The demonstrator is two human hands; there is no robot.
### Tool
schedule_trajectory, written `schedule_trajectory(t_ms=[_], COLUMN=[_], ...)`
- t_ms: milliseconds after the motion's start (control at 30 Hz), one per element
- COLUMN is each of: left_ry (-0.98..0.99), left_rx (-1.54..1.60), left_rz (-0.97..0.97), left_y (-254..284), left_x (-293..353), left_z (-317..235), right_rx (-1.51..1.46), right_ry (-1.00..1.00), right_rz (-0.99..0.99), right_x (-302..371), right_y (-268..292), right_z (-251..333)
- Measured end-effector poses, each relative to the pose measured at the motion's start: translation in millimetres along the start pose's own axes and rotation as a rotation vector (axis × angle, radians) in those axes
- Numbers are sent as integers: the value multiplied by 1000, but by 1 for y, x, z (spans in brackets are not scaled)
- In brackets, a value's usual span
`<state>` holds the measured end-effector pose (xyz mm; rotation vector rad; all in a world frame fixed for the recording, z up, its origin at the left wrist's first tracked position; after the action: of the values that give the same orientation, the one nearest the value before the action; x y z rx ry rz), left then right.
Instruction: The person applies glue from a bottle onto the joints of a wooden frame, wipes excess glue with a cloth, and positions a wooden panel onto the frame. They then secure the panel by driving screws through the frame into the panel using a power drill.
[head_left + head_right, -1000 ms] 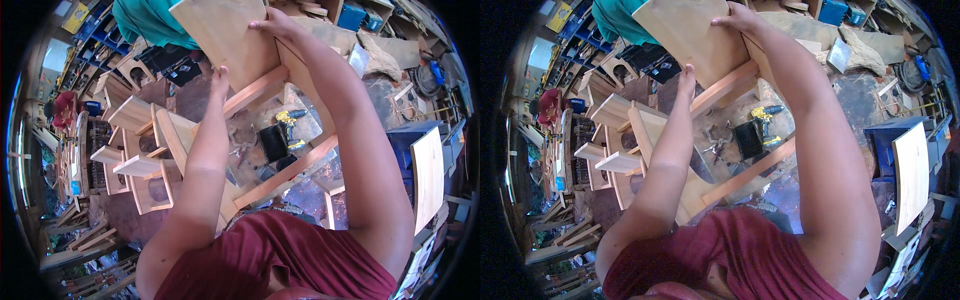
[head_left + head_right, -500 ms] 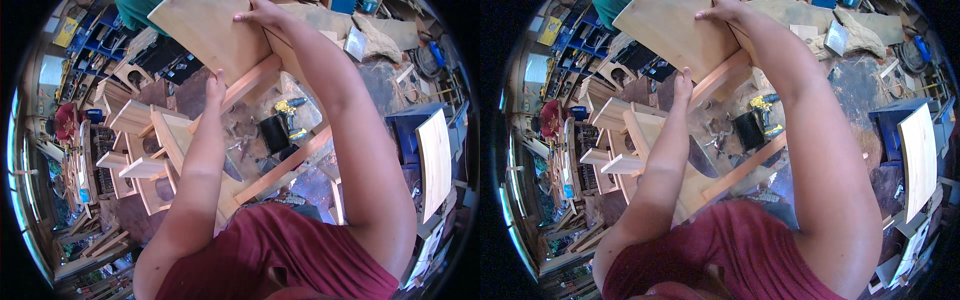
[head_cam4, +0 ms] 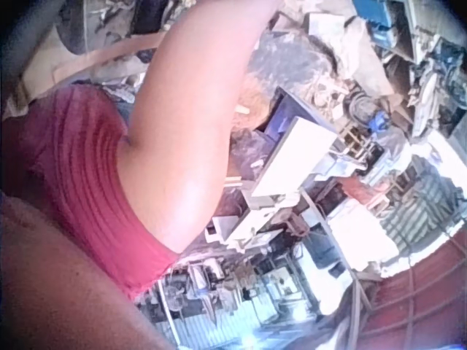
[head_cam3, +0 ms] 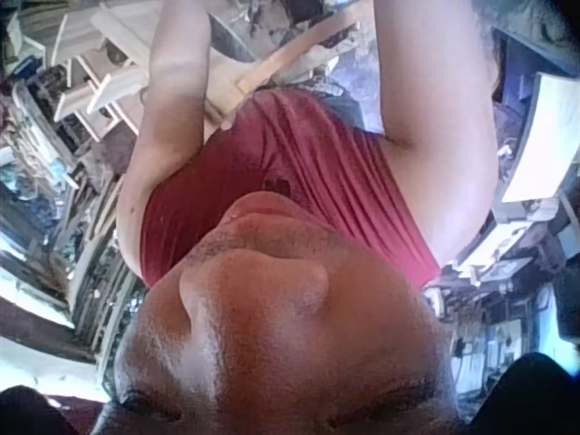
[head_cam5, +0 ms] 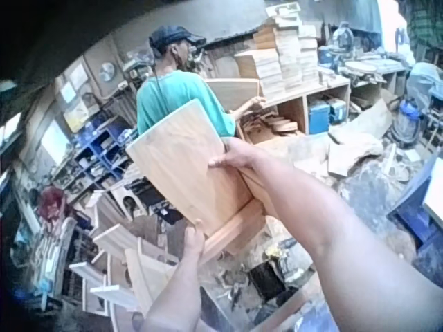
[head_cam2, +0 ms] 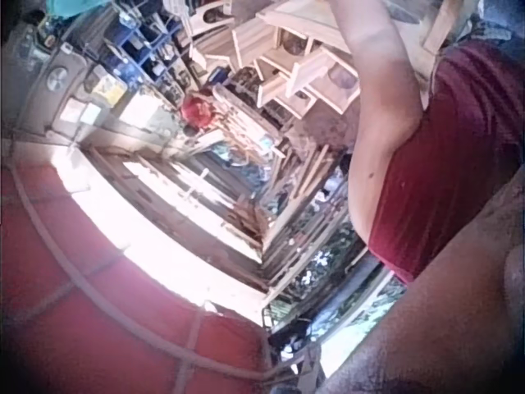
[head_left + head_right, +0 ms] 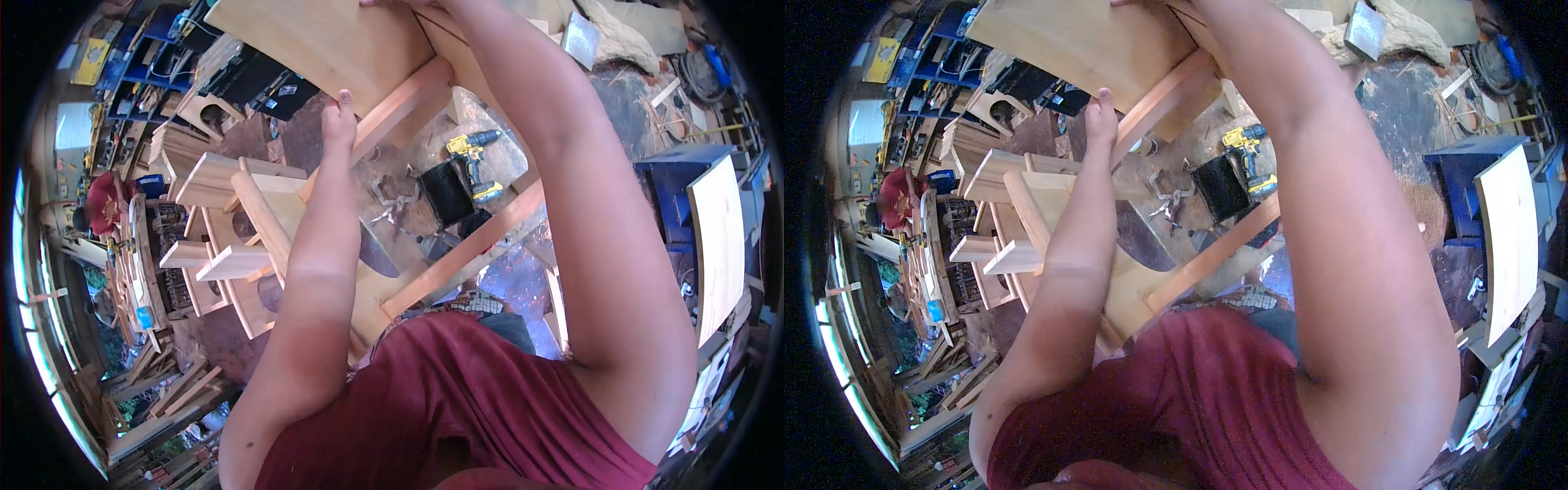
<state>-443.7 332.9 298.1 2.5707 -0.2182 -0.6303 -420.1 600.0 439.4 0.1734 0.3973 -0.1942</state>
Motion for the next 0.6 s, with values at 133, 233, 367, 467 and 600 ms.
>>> schedule_trajectory(t_ms=[133,233,367,467,600], left_ry=[20,3,-54,-57,-56], left_rx=[-83,-44,37,18,6], left_rz=[29,64,31,32,32], left_y=[-3,-4,-7,-6,-2], left_x=[-2,-4,-3,-1,-2], left_z=[5,15,10,10,13], right_rx=[-12,7,3,12,75], right_ry=[32,12,2,14,98], right_rz=[-2,-2,15,18,36], right_x=[2,1,3,5,4], right_y=[0,1,3,2,-1], right_z=[-3,1,0,2,4])
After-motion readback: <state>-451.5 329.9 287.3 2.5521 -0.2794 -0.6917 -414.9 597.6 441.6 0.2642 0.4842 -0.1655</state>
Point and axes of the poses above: each hand's wrist, its own x-axis away from the middle knuckle, its own y-axis out of the back of the hand, z = x × y, the point moved 2 cm from there along -x, towards the middle knuckle, and after that the axes turned 11 degrees about -z, right-handed, at the moved point
